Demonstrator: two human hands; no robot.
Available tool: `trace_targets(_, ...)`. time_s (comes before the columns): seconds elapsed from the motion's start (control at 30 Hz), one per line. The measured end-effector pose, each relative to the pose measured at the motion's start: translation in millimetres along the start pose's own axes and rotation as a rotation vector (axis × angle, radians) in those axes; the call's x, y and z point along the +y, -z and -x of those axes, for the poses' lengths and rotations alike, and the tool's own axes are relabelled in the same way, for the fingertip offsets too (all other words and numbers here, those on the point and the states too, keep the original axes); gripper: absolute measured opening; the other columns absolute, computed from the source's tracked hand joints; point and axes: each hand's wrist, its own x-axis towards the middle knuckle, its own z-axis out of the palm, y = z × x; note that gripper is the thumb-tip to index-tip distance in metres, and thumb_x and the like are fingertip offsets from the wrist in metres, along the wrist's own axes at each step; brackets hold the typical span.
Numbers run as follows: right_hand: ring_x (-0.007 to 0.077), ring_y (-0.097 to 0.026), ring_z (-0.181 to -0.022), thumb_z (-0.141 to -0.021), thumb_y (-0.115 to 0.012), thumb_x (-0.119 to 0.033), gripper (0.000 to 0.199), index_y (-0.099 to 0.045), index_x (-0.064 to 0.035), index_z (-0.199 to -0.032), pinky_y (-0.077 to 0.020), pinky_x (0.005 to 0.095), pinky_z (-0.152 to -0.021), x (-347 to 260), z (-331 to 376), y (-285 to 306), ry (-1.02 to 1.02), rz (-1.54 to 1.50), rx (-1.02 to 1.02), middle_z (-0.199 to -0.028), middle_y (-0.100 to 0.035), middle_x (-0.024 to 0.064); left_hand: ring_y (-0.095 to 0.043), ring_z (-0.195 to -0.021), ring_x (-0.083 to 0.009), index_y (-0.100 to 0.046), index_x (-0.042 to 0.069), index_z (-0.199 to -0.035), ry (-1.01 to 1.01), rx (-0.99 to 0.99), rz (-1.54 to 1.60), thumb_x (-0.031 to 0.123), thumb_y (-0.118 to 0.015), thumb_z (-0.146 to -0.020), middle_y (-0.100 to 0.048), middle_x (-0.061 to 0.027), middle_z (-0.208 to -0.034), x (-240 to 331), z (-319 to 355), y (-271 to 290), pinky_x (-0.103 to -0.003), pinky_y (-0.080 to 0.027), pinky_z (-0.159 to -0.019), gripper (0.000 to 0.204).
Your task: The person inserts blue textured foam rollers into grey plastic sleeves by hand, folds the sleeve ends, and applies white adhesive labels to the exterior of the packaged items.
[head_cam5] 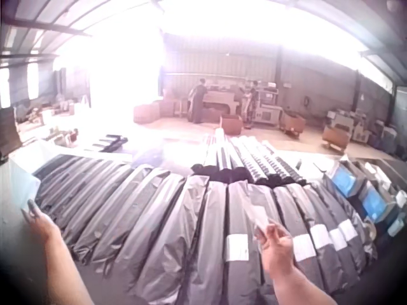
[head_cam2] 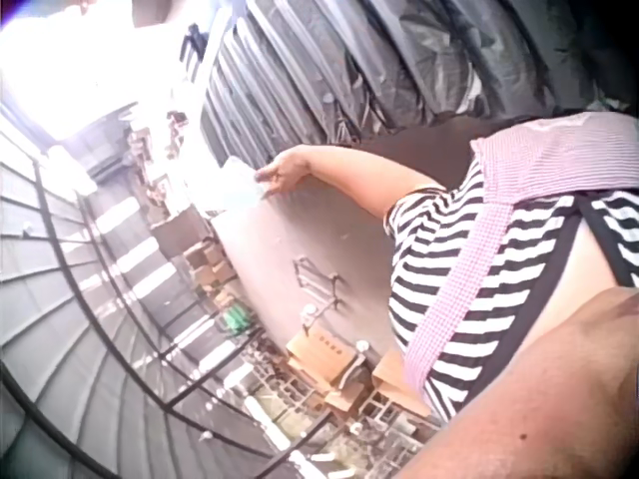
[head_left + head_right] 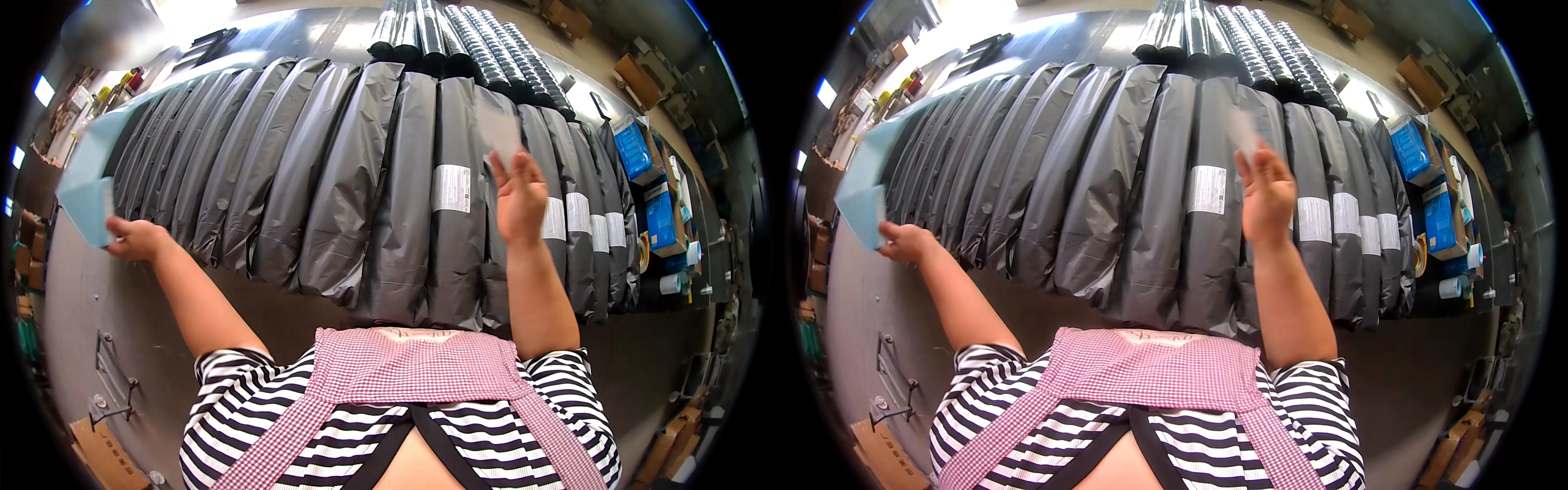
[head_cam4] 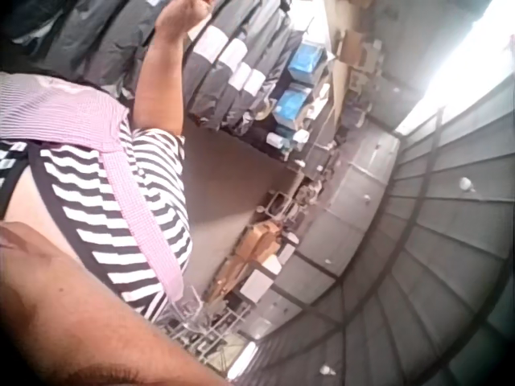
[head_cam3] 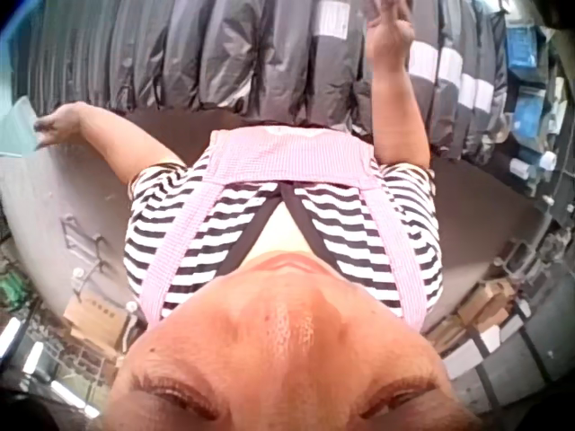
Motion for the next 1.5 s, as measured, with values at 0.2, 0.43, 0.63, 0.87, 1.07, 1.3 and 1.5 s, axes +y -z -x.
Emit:
trace_targets(0.2, 0.0274, -0.058, -0.128, -0.093, -0.073, -0.019, 0.036, -0.067, -0.0039, -0.126, -0.0459, 0.0363, -0.107, 61.3, 25.5, -26.6, 0.318, 0.937, -0.323, -0.133, -0.065, 0.0127, -0.07, -0.093, -0.0226, -0.058, 0.006, -0.118, 0.946, -0.947, 0.66, 0.016, -0.063, -0.1, -0.071, -0.0121, -0.105, 46.8, 201.5, 54.4, -0.036, -0.06, -0.08, 0.022)
trace_targets(0.43, 0.035, -0.054, -0.131, -0.086, -0.077, -0.011, 0.037, -0.069, -0.0044, -0.122, -0.0462, 0.0425, -0.107, 94.8, 39.6, -29.4, 0.45, 1.128, -0.368, -0.135, -0.062, 0.0153, -0.048, -0.135, -0.0407, -0.03, 0.016, -0.145, 1.717, -1.138, 0.524, 0.038, -0.051, -0.105, -0.052, -0.02, -0.145, 78.3, 296.9, 109.0, -0.063, -0.034, -0.109, 0.05)
trace_targets(0.63, 0.0342, -0.053, -0.132, -0.082, -0.079, -0.008, 0.038, -0.069, -0.0043, -0.119, -0.0471, 0.0419, -0.106, 94.2, 41.7, -28.8, 0.485, 1.142, -0.459, -0.135, -0.061, 0.0147, -0.025, -0.149, -0.0408, -0.024, 0.017, -0.151, 1.698, -1.272, 0.373, 0.058, -0.051, -0.1, -0.039, -0.0155, -0.157, 67.4, 304.1, 107.2, -0.068, -0.007, -0.113, 0.071)
trace_targets(0.87, 0.033, -0.053, -0.132, -0.081, -0.08, -0.01, 0.036, -0.07, -0.0043, -0.115, -0.0478, 0.0413, -0.105, 99.5, 40.5, -21.6, 0.416, 1.2, -0.52, -0.134, -0.062, 0.0139, -0.007, -0.153, -0.0451, -0.016, 0.015, -0.157, 1.749, -1.262, 0.542, 0.062, -0.042, -0.1, -0.032, -0.0245, -0.16, 63.1, 291.3, 100.4, -0.069, 0.004, -0.115, 0.079)
trace_targets(1.07, 0.0327, -0.053, -0.131, -0.082, -0.079, -0.019, 0.038, -0.071, -0.0047, -0.116, -0.0421, 0.0422, -0.11, 94.3, 42.1, -19.7, 0.294, 1.326, -0.584, -0.135, -0.062, 0.0137, -0.004, -0.153, -0.0461, -0.018, 0.015, -0.159, 1.747, -1.3, 0.648, 0.062, -0.044, -0.099, -0.025, -0.0244, -0.163, 56.4, 283.1, 95.7, -0.069, 0.007, -0.115, 0.08)
trace_targets(1.3, 0.0312, -0.058, -0.121, -0.093, -0.062, -0.024, 0.034, -0.068, -0.0014, -0.118, -0.0395, 0.0441, -0.106, 55.6, 44.8, -87.4, 0.056, 1.647, -0.792, -0.132, -0.063, 0.0148, -0.014, -0.153, -0.0405, -0.025, 0.017, -0.155, 1.675, -1.257, 0.717, 0.056, -0.051, -0.099, -0.026, -0.0151, -0.164, 67.7, 255.0, 103.1, -0.07, 0.001, -0.116, 0.072)
trace_targets(1.5, 0.0382, -0.036, -0.145, -0.097, -0.05, -0.013, 0.054, -0.042, 0.0012, -0.148, -0.024, 0.0471, -0.122, 151.0, 30.0, -70.7, 0.258, 1.731, -0.504, -0.152, -0.043, 0.0242, -0.023, -0.151, -0.0349, -0.032, 0.017, -0.149, 1.616, -1.254, 0.834, 0.054, -0.054, -0.099, -0.032, -0.0123, -0.161, 64.8, 228.5, 96.6, -0.067, -0.005, -0.118, 0.066)
